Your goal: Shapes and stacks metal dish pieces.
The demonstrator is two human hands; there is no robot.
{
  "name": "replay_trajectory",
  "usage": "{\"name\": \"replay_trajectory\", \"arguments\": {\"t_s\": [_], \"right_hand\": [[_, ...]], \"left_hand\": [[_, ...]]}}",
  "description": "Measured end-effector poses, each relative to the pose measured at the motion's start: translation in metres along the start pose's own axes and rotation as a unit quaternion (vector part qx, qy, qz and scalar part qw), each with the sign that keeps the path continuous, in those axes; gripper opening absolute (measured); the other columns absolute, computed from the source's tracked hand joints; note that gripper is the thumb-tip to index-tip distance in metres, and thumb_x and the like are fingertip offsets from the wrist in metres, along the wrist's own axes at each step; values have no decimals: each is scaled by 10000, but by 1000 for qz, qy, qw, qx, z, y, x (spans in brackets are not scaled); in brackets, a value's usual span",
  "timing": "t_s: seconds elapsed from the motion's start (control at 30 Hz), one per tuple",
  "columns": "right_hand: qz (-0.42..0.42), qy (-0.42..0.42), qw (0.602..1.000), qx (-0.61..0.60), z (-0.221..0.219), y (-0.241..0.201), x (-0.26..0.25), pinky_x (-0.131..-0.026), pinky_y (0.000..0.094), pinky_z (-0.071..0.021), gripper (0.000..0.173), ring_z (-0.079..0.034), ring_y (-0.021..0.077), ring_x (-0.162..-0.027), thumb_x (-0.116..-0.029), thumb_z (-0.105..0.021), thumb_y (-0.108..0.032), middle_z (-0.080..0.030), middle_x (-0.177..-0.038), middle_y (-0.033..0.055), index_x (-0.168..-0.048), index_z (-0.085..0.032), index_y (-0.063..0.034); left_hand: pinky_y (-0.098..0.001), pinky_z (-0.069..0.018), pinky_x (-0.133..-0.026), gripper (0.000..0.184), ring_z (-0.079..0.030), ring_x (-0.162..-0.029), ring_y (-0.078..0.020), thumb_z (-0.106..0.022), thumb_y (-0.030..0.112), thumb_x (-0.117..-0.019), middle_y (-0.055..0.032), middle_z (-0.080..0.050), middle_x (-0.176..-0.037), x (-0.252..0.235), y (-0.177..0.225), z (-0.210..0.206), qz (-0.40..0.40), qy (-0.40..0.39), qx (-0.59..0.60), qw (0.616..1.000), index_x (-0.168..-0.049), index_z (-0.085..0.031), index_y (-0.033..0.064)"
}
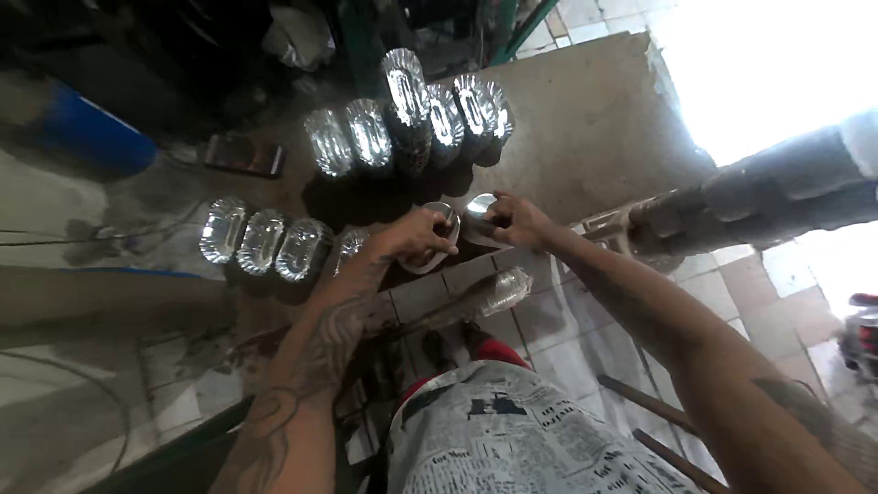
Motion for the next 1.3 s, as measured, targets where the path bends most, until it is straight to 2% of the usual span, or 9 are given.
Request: {"name": "replay_trajectory", "arguments": {"t_s": [0.27, 0.4, 0.5, 0.63, 0.7, 0.87, 1.03, 1.17, 1.3], "right_hand": [[65, 104, 992, 22, 7, -63, 30, -1008, 489, -521, 303, -645, 300, -1143, -959, -591, -71, -693, -1198, 170, -1236, -666, 29], [-183, 79, 851, -486, -23, -117, 44, -701, 357, -611, 275, -692, 125, -786, -1028, -437, -140, -706, -932, 28, -1232, -609, -70], [-215, -30, 829, -515, -33, -128, 48, -722, 335, -605, 301, -684, 119, -803, -977, -438, -74, -686, -954, 32, -1247, -561, -27], [-144, -164, 785, -580, -21, -116, 60, -725, 313, -613, 234, -710, 102, -784, -930, -557, -9, -744, -924, 14, -1138, -636, -81], [-138, -136, 826, -530, -29, -92, 70, -726, 312, -607, 202, -703, 99, -778, -933, -584, -17, -742, -911, 27, -1119, -655, -53], [-64, -301, 951, 38, -20, 15, 145, -1043, 514, -513, 333, -657, 375, -1158, -975, -571, -55, -666, -1233, 263, -1275, -644, 70], [-179, -453, 869, 91, -50, 44, 199, -1112, 525, -446, 437, -606, 400, -1263, -1082, -479, -258, -642, -1327, 261, -1422, -577, -2], [-288, -518, 788, 167, -61, -11, 174, -1197, 480, -340, 461, -461, 343, -1434, -1121, -387, -249, -496, -1527, 215, -1498, -471, 4], [-160, -464, 868, 76, -85, 55, 176, -1147, 506, -405, 363, -565, 385, -1318, -1072, -512, -174, -612, -1373, 261, -1342, -620, 44]], "left_hand": [[-456, -575, -854, 435, -690, -998, -228, -448, 118, -1028, -131, -693, -1186, 99, 49, -29, -6, 279, 130, 952, -1451, -548, 137], [-267, -543, -687, 296, -607, -743, -56, -428, 12, -949, 11, -633, -868, 111, 66, -89, 57, 399, 530, 746, -1181, -604, 68], [-283, -537, -763, 266, -605, -837, -86, -404, 8, -990, -27, -605, -943, 110, 76, -107, 126, 395, 638, 649, -1198, -570, 26], [-249, -569, -615, 354, -657, -655, -48, -320, 48, -934, 43, -669, -690, 97, 79, -142, 24, 401, 763, 507, -735, -579, 184], [-234, -565, -632, 301, -655, -665, -32, -368, 68, -882, 40, -681, -710, 65, 55, -164, 11, 367, 737, 568, -755, -623, 166], [-547, -442, -1092, 521, -572, -1295, -348, -439, 394, -1086, -230, -590, -1386, -32, -54, -197, 180, 88, 267, 943, -1414, -544, 3], [-436, -374, -1133, 393, -507, -1342, -287, -504, 245, -1084, -200, -555, -1430, 43, 28, -140, 345, 71, 342, 871, -1355, -586, -27], [-607, -417, -1060, 628, -562, -1292, -372, -369, 525, -1073, -231, -600, -1378, 43, -29, -155, 307, 5, 276, 911, -1345, -626, 21], [-602, -414, -1072, 571, -587, -1235, -393, -354, 432, -1114, -276, -616, -1303, 167, -12, -116, 254, 211, 278, 902, -1325, -611, -33]]}}
Point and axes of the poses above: each hand's wrist, its own x-axis away from the middle knuckle, its own z-axis out of the back of the hand, y = z × x, the point moved 1 cm from there along -x, towards the middle knuckle
